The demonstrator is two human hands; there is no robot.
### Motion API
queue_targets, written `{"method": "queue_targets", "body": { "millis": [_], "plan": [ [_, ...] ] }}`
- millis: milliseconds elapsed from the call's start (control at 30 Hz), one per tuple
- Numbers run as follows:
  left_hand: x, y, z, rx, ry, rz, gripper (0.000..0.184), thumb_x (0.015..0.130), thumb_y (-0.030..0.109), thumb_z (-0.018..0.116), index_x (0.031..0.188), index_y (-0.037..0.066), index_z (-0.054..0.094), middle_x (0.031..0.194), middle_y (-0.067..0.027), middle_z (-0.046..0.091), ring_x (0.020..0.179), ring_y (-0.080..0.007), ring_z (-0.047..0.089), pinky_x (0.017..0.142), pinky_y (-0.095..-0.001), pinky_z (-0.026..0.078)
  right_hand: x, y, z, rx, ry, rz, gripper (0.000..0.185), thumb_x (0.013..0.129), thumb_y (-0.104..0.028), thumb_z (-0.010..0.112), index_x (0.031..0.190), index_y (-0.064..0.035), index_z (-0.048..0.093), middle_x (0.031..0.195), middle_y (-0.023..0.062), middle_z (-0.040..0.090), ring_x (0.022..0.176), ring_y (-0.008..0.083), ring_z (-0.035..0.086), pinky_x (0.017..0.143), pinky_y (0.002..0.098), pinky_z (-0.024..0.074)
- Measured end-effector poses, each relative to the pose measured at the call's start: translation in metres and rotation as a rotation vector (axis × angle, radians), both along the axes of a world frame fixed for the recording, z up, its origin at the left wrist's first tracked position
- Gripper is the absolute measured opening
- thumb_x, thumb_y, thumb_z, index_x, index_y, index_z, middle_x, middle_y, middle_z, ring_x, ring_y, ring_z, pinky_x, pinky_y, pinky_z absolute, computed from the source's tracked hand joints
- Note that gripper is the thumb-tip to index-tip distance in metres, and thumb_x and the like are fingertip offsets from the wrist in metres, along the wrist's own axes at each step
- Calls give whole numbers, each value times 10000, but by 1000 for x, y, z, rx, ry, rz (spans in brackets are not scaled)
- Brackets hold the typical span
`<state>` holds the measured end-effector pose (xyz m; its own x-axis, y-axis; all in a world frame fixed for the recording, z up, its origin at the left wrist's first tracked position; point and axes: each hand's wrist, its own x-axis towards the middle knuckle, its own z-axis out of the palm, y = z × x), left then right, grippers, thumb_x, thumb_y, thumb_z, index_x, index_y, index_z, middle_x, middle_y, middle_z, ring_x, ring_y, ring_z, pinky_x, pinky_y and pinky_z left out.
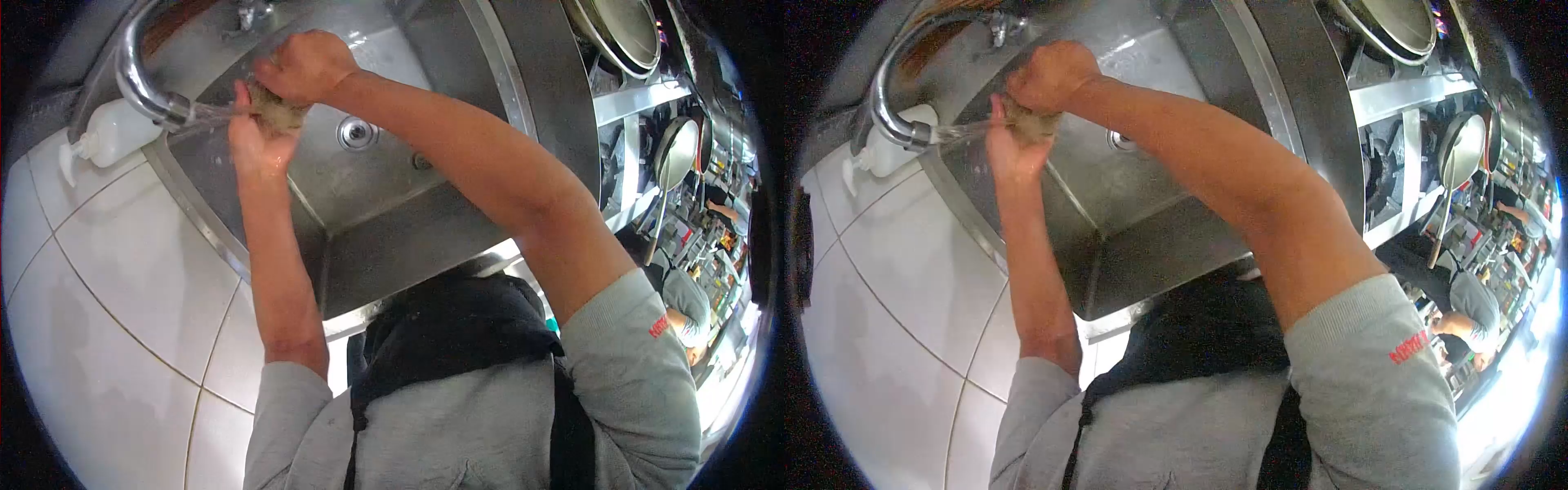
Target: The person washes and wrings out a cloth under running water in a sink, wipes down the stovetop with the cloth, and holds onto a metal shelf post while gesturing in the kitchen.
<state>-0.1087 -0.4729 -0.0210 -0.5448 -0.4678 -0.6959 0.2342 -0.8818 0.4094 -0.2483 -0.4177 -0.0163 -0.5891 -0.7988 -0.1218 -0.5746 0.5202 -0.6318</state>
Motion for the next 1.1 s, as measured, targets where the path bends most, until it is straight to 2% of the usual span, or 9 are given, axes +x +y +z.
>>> {"method": "queue_targets", "body": {
  "millis": [133, 200, 400, 500, 667, 733, 933, 1000, 1100],
  "plan": [
    [8, 22, 14, 114, 171, -185, 387, 1102, 364, 436, 1335, 81, 560, 1324, -121, 615, 1235, -278, 583, 1086, -444, 471, 18, 8, -5, -164, 327, 113, 389, 876, -426, 629, 760, -78, 757, 839, 196, 723, 821, 388, 707, 798, 463, 571],
    [-4, 12, -2, 59, 159, -208, 380, 1101, 363, 442, 1323, 78, 562, 1305, -118, 615, 1218, -270, 584, 1083, -437, 471, 50, 9, -16, -598, -1, 172, 360, 853, -388, 684, 778, -42, 752, 850, 189, 719, 854, 384, 693, 839, 444, 562],
    [-11, -42, -64, -324, 47, -308, 362, 1097, 361, 461, 1285, 70, 567, 1249, -109, 617, 1166, -244, 585, 1074, -415, 472, 62, -4, 37, -242, -570, -161, 302, 799, -321, 708, 739, -25, 726, 830, 181, 716, 744, 389, 686, 753, 460, 563],
    [24, -31, -81, -544, -19, -520, 355, 1095, 360, 471, 1266, 65, 570, 1221, -105, 618, 1140, -231, 586, 1070, -405, 473, 72, 23, 34, -436, -62, 163, 268, 780, -277, 692, 710, -19, 709, 778, 198, 696, 714, 407, 681, 698, 471, 565],
    [31, -27, -94, -702, -34, -701, 346, 1093, 359, 484, 1241, 59, 573, 1183, -98, 619, 1106, -213, 587, 1064, -390, 473, 98, 43, 41, -459, -184, 122, 259, 764, -255, 680, 657, -19, 681, 705, 227, 656, 722, 416, 683, 651, 472, 565],
    [9, -24, -71, -590, -252, -551, 167, 998, 260, 586, 960, 98, 566, 799, -28, 542, 742, -150, 546, 609, -341, 472, 103, 53, 62, -456, -342, 40, 256, 759, -247, 677, 645, -19, 675, 698, 235, 652, 717, 416, 684, 644, 474, 566],
    [-8, -9, -23, -375, -194, -260, 193, 1038, 252, 560, 992, 67, 595, 880, -48, 577, 808, -164, 565, 737, -343, 498, 110, 58, 81, -438, -433, 93, 262, 803, -277, 686, 693, -40, 699, 650, 222, 655, 619, 410, 678, 676, 495, 578],
    [-8, -4, -29, -288, -122, -185, 198, 1042, 250, 557, 1011, 59, 596, 902, -49, 583, 832, -168, 574, 764, -343, 502, 101, 26, 31, -396, -421, -327, 290, 821, -315, 697, 715, -45, 710, 672, 226, 672, 647, 390, 707, 684, 478, 587],
    [-1, 3, -57, -17, 85, 45, 220, 1055, 246, 547, 1067, 33, 602, 968, -53, 599, 902, -182, 601, 844, -340, 511, 53, -1, 9, -245, -570, -404, 348, 824, -355, 714, 726, -21, 709, 755, 240, 704, 723, 375, 732, 706, 462, 585]
  ]
}}
